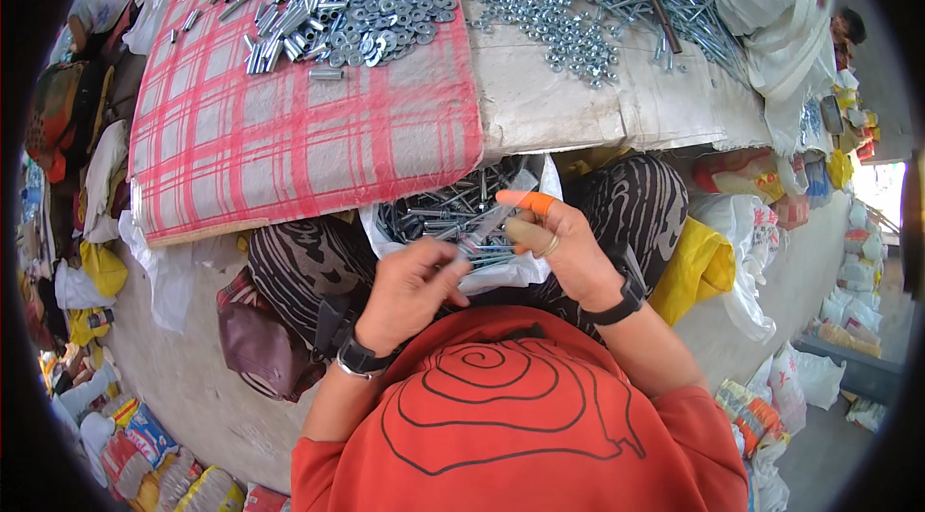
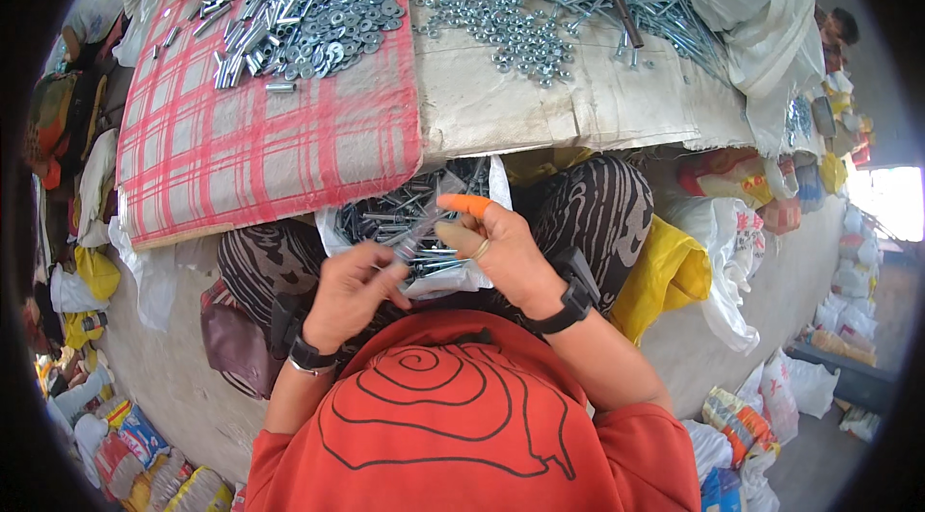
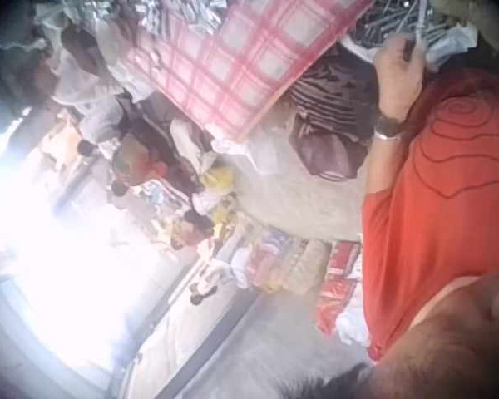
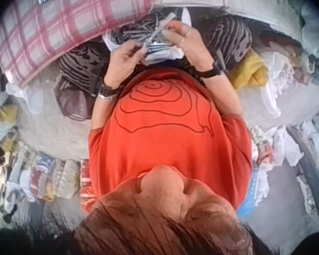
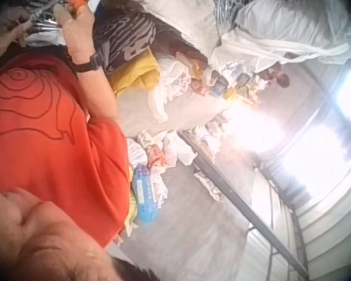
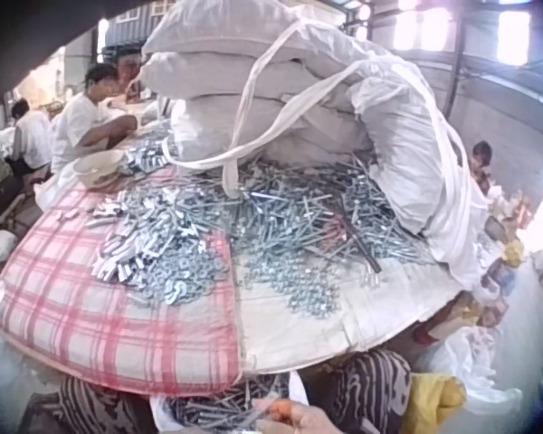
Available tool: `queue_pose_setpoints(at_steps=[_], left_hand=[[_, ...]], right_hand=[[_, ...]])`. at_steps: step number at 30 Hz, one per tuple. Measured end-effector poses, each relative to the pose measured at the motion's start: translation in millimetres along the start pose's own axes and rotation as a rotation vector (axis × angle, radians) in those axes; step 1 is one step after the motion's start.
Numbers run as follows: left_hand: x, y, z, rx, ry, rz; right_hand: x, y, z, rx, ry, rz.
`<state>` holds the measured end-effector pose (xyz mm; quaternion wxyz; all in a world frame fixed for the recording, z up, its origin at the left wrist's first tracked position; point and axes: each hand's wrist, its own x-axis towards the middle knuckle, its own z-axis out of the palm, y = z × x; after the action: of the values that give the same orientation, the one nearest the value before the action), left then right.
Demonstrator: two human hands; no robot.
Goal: Manually sorting and organizing various metal bolts, washers, and tubes into a white bag.
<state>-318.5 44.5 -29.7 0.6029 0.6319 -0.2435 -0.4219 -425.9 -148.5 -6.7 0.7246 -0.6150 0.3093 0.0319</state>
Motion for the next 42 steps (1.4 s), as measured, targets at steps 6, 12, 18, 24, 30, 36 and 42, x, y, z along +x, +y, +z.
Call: queue_pose_setpoints(at_steps=[6,12,18,24,30,36,42], left_hand=[[-3.8,-2.1,6.2,0.232,0.084,0.053],[-8.5,-20.1,-12.5,0.929,0.785,0.294],[-10.0,-62.6,-33.6,0.128,0.571,-0.122],[-11.4,-38.2,-14.2,-0.118,0.512,-0.134],[-15.5,-29.1,-18.0,0.037,0.558,-0.145],[-4.2,-45.9,-20.6,-0.264,0.622,-0.102],[3.1,-53.0,-22.1,-0.342,0.675,-0.152]], right_hand=[[15.9,27.7,1.9,0.193,-0.045,0.124],[56.3,35.4,34.3,-0.654,0.148,-0.438],[49.1,47.5,37.8,-1.269,-0.052,-0.404],[14.6,69.7,51.1,-1.44,0.005,-0.861],[78.1,38.2,11.9,-1.367,-0.018,-0.569],[74.0,24.0,5.2,-1.411,0.202,-0.56],[20.8,38.7,-23.3,-0.983,0.763,-0.676]])
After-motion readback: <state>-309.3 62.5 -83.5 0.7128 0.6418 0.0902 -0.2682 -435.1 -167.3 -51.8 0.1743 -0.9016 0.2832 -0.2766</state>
